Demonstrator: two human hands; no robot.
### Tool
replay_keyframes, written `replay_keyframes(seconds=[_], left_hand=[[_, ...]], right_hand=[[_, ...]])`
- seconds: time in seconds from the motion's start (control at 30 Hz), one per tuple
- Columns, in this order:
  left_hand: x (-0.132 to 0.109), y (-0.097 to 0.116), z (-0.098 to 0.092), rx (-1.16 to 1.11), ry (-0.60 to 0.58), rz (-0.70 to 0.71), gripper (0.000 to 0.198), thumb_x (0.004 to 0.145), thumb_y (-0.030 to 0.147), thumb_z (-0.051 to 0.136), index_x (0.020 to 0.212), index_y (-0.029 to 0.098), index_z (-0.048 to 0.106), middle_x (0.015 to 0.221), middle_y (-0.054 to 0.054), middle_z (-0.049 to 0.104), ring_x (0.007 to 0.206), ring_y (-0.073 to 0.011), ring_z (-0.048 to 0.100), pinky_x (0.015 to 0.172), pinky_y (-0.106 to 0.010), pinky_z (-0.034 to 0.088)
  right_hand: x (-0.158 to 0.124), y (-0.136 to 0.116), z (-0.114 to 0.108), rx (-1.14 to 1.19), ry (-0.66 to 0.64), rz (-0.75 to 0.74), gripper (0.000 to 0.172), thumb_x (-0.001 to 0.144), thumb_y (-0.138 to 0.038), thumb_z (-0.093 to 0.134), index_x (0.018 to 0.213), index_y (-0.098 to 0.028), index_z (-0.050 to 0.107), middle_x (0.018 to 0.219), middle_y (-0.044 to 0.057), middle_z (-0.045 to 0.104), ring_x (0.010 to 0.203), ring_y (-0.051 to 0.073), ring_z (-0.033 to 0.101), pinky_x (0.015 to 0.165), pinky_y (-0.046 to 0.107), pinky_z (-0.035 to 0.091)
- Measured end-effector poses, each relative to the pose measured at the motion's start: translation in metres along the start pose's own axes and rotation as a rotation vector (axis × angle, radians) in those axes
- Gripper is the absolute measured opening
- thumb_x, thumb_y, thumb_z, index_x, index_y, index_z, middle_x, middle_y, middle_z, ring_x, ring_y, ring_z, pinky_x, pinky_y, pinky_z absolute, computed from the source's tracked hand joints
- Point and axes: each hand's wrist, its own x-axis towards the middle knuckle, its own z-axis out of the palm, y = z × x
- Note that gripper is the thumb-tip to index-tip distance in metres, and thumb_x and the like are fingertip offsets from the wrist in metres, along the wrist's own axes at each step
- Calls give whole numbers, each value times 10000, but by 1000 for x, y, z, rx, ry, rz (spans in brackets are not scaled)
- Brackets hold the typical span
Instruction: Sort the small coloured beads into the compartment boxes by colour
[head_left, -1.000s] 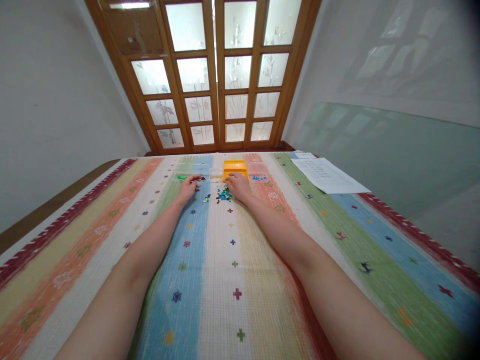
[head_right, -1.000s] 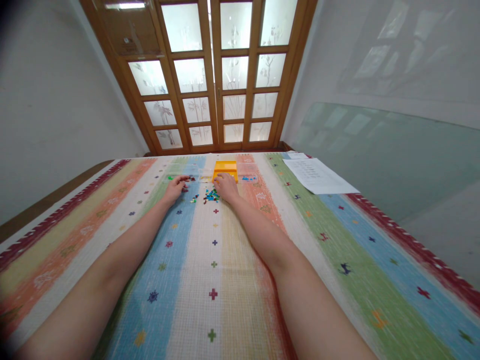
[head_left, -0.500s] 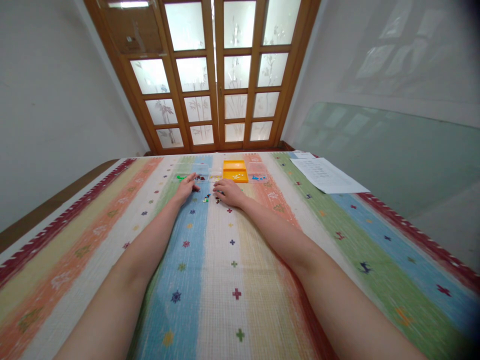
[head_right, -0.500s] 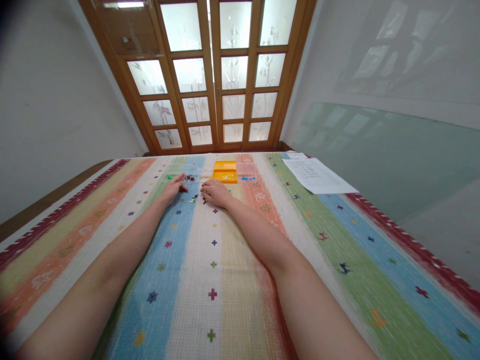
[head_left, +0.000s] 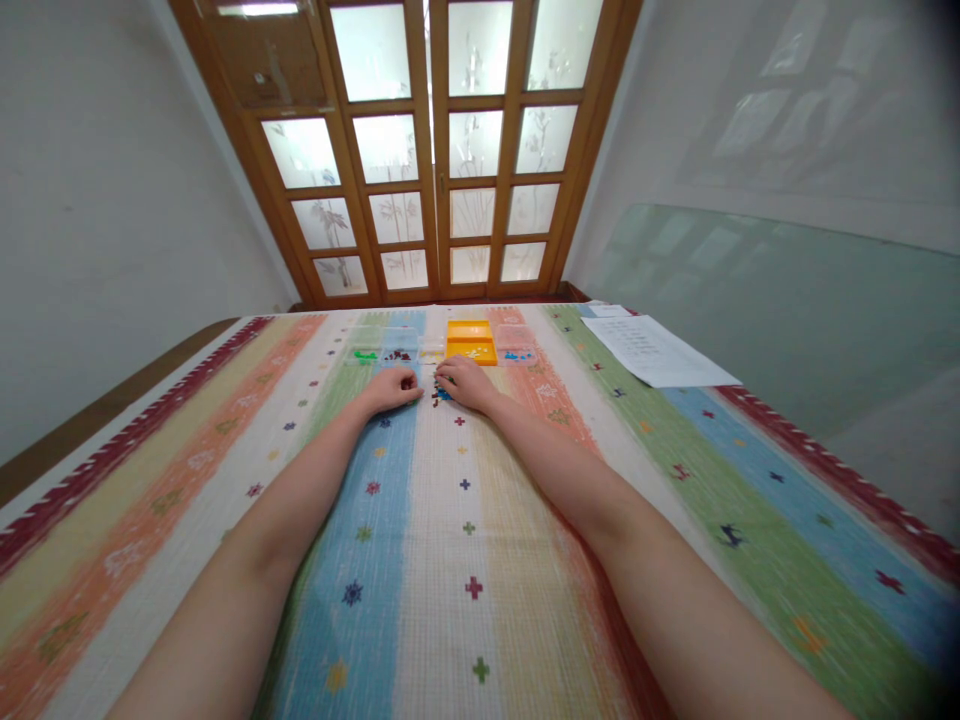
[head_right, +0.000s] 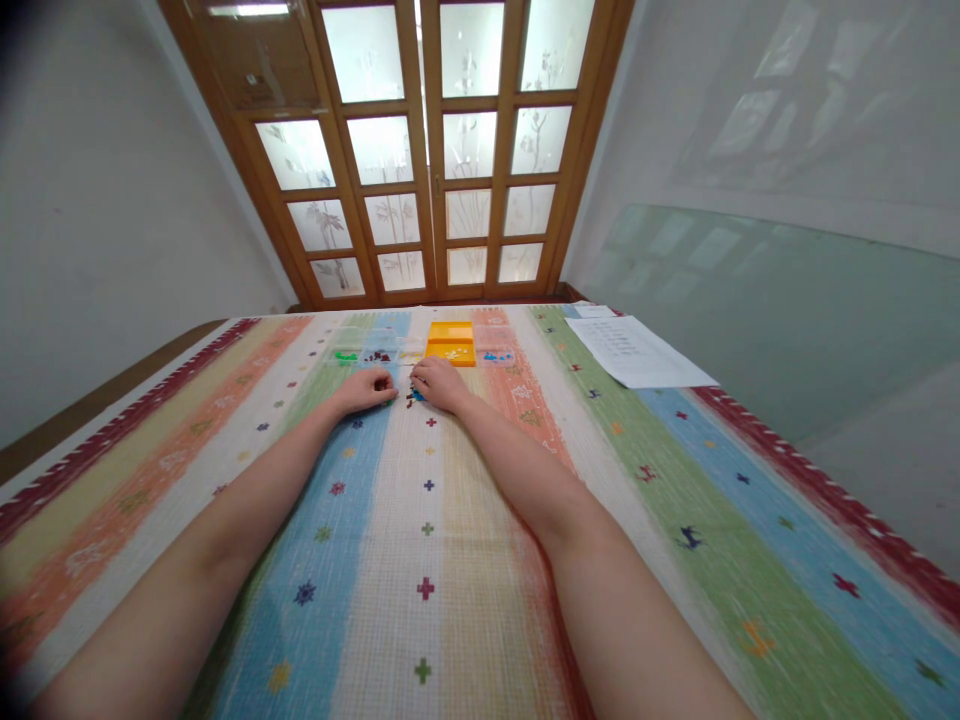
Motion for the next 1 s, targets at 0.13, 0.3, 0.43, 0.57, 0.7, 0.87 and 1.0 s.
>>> replay_keyframes(seconds=[0.13, 0.3, 0.43, 0.57, 0.7, 0.87, 1.0], left_hand=[[1, 1, 1, 9, 0, 22, 178, 830, 387, 676, 749, 229, 661, 734, -17, 660, 686, -194, 577, 664, -322, 440], [0, -2, 1, -114, 75, 0, 188, 861, 411, 664, 835, 225, 676, 755, -7, 653, 707, -190, 576, 680, -313, 447], [3, -6, 1, -214, 154, -26, 186, 866, 405, 662, 870, 219, 666, 759, 0, 645, 705, -183, 574, 683, -309, 452], [8, -11, 2, -322, 268, -80, 191, 861, 396, 672, 884, 207, 665, 777, -9, 658, 719, -177, 582, 696, -300, 468], [12, -19, 6, -534, 360, -164, 229, 843, 347, 681, 1001, 184, 711, 886, -44, 731, 749, -171, 621, 708, -286, 501], [12, -24, 4, -801, 394, -275, 502, 877, 284, 655, 1368, 184, 675, 1340, -132, 737, 767, -142, 667, 681, -264, 517], [11, -24, 3, -903, 386, -332, 791, 865, 231, 670, 1629, 248, 465, 1558, -144, 611, 736, -126, 681, 722, -283, 545]], right_hand=[[0, -2, 2, 5, 10, -18, 263, 1074, -284, 577, 1105, -187, 819, 1200, 115, 768, 1132, 241, 648, 1042, 367, 452], [0, -5, -1, 8, -11, 2, 260, 1073, -283, 578, 1125, -200, 819, 1198, 110, 771, 1140, 247, 648, 1048, 375, 450], [-1, -6, -2, 7, -9, 0, 264, 1078, -281, 573, 1104, -187, 818, 1186, 114, 769, 1123, 240, 650, 1034, 359, 450], [-2, -6, -3, 17, -11, -18, 254, 1078, -278, 580, 1085, -188, 818, 1177, 112, 769, 1108, 234, 656, 1028, 352, 457], [-2, -6, -1, 68, -6, -102, 220, 1057, -256, 610, 1097, -192, 816, 1142, 104, 778, 1099, 232, 671, 1030, 360, 477], [0, -9, 3, 125, -11, -212, 196, 1018, -221, 656, 1111, -201, 828, 1181, 101, 785, 1118, 237, 679, 1059, 384, 487], [2, -12, 6, 136, -50, -259, 223, 1028, -224, 641, 1137, -217, 836, 1238, 97, 783, 1174, 241, 677, 1102, 412, 481]])
